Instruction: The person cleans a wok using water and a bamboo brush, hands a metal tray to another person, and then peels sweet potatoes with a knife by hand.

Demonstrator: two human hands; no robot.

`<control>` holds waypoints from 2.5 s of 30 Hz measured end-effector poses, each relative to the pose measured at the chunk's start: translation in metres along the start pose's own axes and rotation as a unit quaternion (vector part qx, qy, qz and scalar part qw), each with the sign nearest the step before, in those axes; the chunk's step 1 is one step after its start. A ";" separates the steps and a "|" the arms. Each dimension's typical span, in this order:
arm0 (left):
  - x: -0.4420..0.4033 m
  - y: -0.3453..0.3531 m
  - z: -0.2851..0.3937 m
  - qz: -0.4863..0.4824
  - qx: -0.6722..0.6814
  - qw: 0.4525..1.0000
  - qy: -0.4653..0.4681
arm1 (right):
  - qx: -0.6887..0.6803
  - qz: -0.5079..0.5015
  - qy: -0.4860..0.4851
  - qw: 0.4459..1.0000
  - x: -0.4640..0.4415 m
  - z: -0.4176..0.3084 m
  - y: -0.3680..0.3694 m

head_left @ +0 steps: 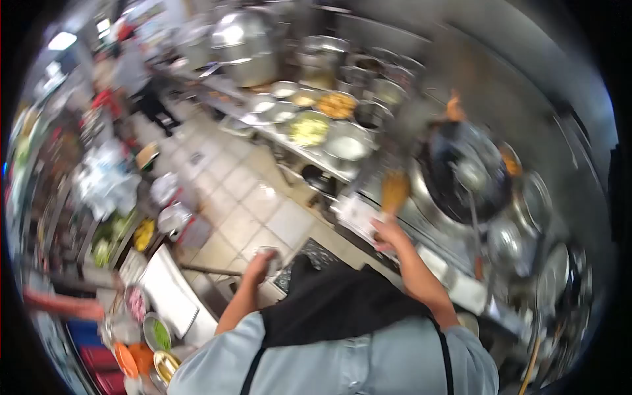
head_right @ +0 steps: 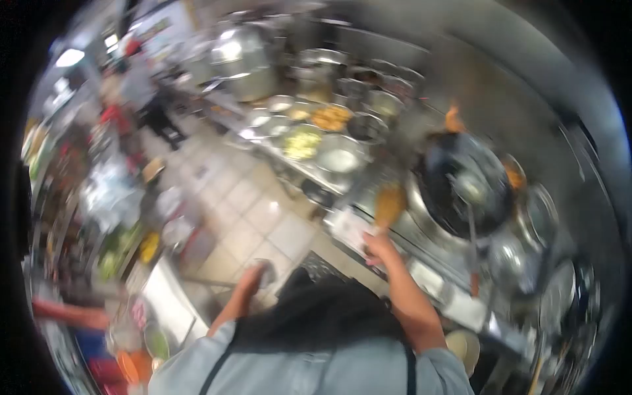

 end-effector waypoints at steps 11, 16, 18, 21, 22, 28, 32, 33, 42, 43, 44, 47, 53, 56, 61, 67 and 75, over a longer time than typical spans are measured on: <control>0.072 0.132 0.095 -0.075 -0.297 0.924 0.229 | -0.200 -0.034 -0.053 0.978 0.062 0.035 -0.050; 0.144 0.305 0.155 -0.255 -0.362 0.779 0.444 | -0.389 -0.050 -0.093 0.915 0.104 0.005 -0.176; 0.205 0.371 0.178 -0.329 -0.370 0.702 0.512 | -0.411 -0.006 -0.146 0.900 0.118 0.001 -0.229; 0.278 0.454 0.173 -0.409 -0.405 0.553 0.602 | -0.424 0.054 -0.202 0.881 0.104 0.026 -0.301; 0.282 0.491 0.149 -0.432 -0.403 0.510 0.625 | -0.427 0.033 -0.218 0.877 0.114 0.021 -0.317; 0.312 0.548 0.111 -0.486 -0.403 0.536 0.561 | -0.391 0.091 -0.216 0.890 0.082 0.046 -0.386; 0.307 0.525 0.136 -0.494 -0.318 0.574 0.570 | -0.165 0.133 -0.181 0.961 0.019 0.051 -0.421; 0.308 0.511 0.152 -0.493 -0.216 0.640 0.549 | -0.068 0.140 -0.177 0.972 -0.007 0.051 -0.429; 0.225 0.503 0.221 -0.346 0.282 0.887 0.117 | 0.221 0.049 -0.155 0.962 -0.054 -0.018 -0.400; 0.216 0.503 0.218 -0.338 0.297 0.887 0.105 | 0.210 0.036 -0.146 0.966 -0.050 -0.013 -0.401; 0.199 0.503 0.226 -0.329 0.311 0.886 0.100 | 0.197 0.024 -0.144 0.969 -0.052 -0.010 -0.398; 0.190 0.482 0.240 -0.286 0.299 0.907 0.074 | 0.302 0.076 -0.261 0.914 -0.144 0.049 -0.438; 0.204 0.488 0.244 -0.342 0.314 0.885 0.036 | 0.342 0.305 -0.294 0.839 -0.015 -0.018 -0.401; 0.147 0.509 0.231 -0.246 0.352 0.901 0.065 | 0.211 0.118 -0.294 0.925 -0.086 0.033 -0.395; 0.158 0.500 0.236 -0.307 0.312 0.899 -0.004 | 0.378 0.362 -0.292 0.800 -0.008 -0.009 -0.406; 0.180 0.491 0.248 -0.220 0.277 0.934 -0.042 | 0.369 0.227 -0.266 0.861 -0.054 0.000 -0.409; 0.166 0.481 0.237 -0.233 0.227 0.924 0.201 | 0.350 0.149 -0.152 0.912 -0.024 0.012 -0.416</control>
Point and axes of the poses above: each hand's wrist, its own x-axis away from the middle knuckle, its own y-axis out of the palm, z = x × y, the point moved 4 cm from there along -x, towards the middle knuckle, and after that the axes turned 15 degrees about z, right-handed, at the moved point
